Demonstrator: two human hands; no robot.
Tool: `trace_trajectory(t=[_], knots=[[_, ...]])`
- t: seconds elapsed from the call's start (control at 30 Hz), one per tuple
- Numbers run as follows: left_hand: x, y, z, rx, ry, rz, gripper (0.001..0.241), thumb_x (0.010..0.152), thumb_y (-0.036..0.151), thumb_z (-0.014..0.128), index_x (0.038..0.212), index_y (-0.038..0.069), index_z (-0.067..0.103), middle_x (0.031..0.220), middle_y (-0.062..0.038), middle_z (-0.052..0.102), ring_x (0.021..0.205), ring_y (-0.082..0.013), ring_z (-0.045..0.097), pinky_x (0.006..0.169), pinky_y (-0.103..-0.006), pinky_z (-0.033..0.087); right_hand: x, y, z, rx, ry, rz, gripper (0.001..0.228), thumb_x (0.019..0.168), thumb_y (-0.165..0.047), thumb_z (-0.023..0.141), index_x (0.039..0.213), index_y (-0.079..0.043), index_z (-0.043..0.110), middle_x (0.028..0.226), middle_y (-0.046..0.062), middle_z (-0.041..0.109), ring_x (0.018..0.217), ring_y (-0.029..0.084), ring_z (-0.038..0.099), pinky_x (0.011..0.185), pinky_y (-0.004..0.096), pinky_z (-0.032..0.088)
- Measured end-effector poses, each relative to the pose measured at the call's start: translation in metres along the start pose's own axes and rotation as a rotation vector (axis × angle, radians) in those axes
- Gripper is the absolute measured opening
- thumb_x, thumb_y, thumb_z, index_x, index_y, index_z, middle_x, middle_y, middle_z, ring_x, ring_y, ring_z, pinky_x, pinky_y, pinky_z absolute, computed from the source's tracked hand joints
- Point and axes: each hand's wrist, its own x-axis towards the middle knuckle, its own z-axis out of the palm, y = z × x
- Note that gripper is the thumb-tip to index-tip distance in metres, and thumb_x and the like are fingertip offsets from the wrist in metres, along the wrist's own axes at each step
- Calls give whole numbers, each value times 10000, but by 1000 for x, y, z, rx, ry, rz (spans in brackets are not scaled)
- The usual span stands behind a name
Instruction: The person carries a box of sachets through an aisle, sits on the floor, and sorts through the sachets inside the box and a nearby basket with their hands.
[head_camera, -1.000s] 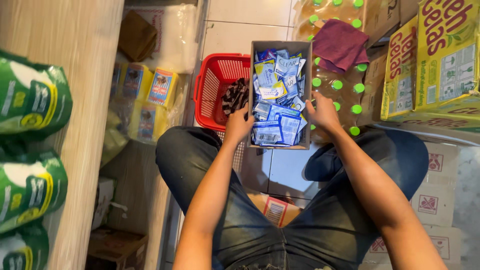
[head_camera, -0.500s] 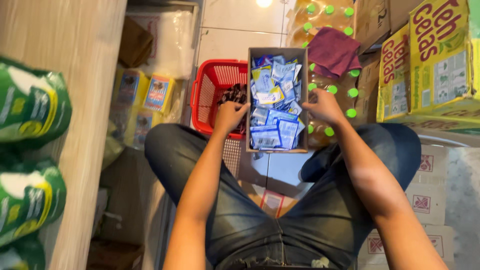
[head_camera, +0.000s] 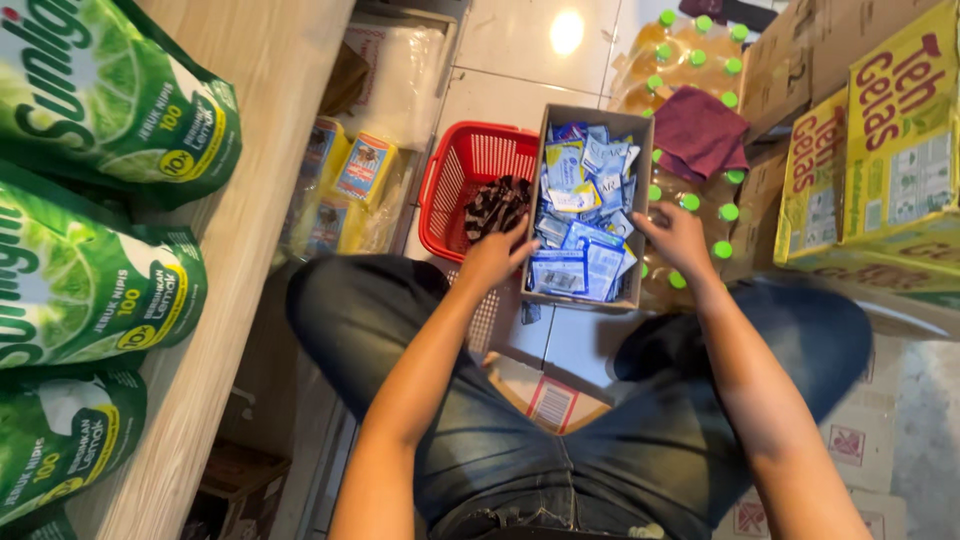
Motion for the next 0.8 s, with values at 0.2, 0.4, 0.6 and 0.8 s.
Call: trace_trajectory(t=[0.2, 0.4, 0.6, 0.8], knots=[[-25, 0, 16, -135, 9, -69, 652, 959, 520, 551, 1558, 285, 443, 985, -270, 726, 936, -418, 714, 820, -478, 558, -41, -10, 10, 120, 89, 138, 472, 939, -369, 734, 1291, -55, 714, 956, 109, 783, 808, 149, 710, 687, 303, 544], [2, -11, 26, 55, 83, 25, 544, 934, 465, 651, 1407, 197, 622, 1011, -266, 710, 932, -428, 697, 803, -498, 559, -28, -12, 0, 42, -37, -21, 481, 905, -319, 753, 1277, -20, 692, 1006, 126, 781, 881, 174, 750, 758, 314, 568], [36, 21, -43, 330, -385, 123, 493, 944, 520, 647, 1283, 168, 714, 1060, -220, 732, 1002, -398, 690, 902, -497, 533, -7, -26, -15, -49, -231, 187, 475, 906, -366, 723, 1249, -39, 702, 982, 176, 787, 859, 289, 786, 781, 394, 590], [75, 68, -88, -2, -40, 402, 476, 946, 349, 678, 1297, 27, 675, 1099, -236, 714, 1026, -382, 692, 913, -443, 537, 16, -67, -34, -560, -337, 171, 521, 957, -502, 679, 1201, -43, 710, 1069, 251, 738, 1028, 434, 698, 863, 512, 549]])
